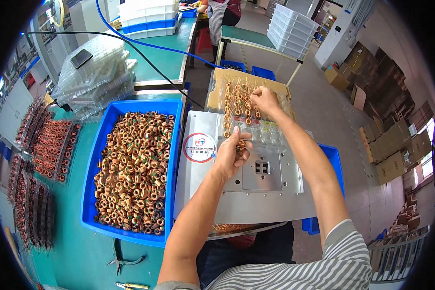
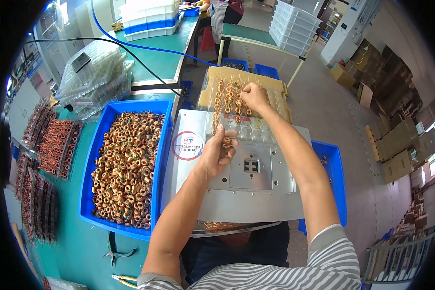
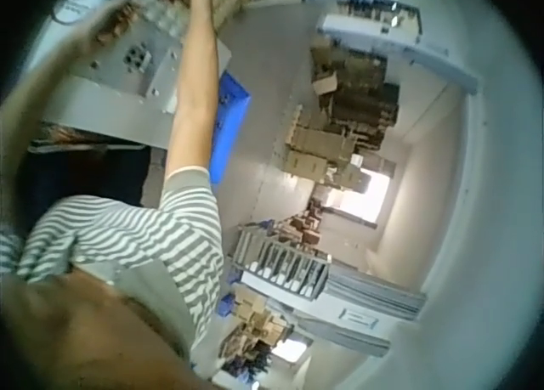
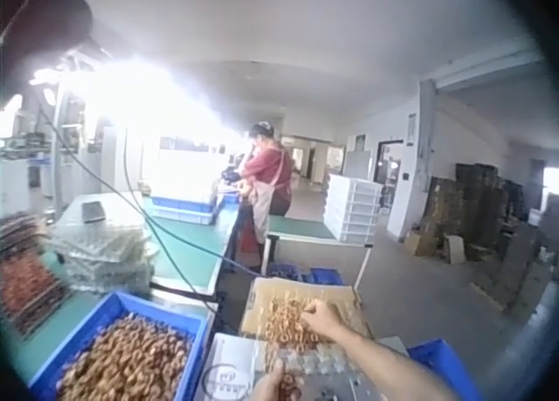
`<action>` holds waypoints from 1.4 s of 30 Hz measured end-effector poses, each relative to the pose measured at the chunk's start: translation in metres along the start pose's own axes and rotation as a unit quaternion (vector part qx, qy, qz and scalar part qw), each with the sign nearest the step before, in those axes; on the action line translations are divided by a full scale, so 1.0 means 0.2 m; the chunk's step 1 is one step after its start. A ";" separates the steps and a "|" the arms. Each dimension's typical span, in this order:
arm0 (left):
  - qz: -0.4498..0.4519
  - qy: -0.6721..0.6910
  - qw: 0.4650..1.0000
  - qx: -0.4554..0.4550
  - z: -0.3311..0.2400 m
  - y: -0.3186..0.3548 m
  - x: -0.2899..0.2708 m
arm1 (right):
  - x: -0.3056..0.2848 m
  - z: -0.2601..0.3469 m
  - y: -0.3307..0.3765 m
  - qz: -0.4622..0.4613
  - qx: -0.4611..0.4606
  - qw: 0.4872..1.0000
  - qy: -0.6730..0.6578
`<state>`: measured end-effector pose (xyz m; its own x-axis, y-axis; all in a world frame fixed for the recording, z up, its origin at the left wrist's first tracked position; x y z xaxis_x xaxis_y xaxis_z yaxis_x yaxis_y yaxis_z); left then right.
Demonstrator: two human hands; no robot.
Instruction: Placing small metal rings into a machine template for industrial assembly.
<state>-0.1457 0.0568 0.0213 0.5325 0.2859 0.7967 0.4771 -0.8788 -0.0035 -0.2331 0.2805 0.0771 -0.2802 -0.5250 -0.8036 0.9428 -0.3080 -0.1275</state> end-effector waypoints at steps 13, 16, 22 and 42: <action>-0.029 -0.029 0.997 0.070 0.05 0.00 0.02 | -0.30 0.06 0.89 0.172 -0.053 0.962 -0.206; -0.022 -0.035 0.997 0.067 0.08 -0.01 0.02 | -0.31 0.00 1.01 0.225 -0.027 0.961 -0.159; -0.024 -0.037 0.997 0.070 0.10 -0.01 0.02 | -0.28 -0.05 1.07 0.275 0.015 0.957 -0.089; -0.030 -0.055 0.996 0.070 0.11 0.00 0.01 | -0.15 -0.12 1.08 0.298 0.035 0.949 -0.096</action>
<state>-0.1295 0.0648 0.0102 0.5693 0.3834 0.7273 0.5996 -0.7989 -0.0482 -0.0170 0.2493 0.0605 0.2652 -0.7552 -0.5995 0.9315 0.0401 0.3615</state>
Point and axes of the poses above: each hand's wrist, its own y-axis away from the middle knuckle, its own x-axis out of the palm, z = x × y, the point moved 4 cm from there along -y, towards the middle knuckle, and after that the axes turned 14 degrees about z, right-handed, at the moved point
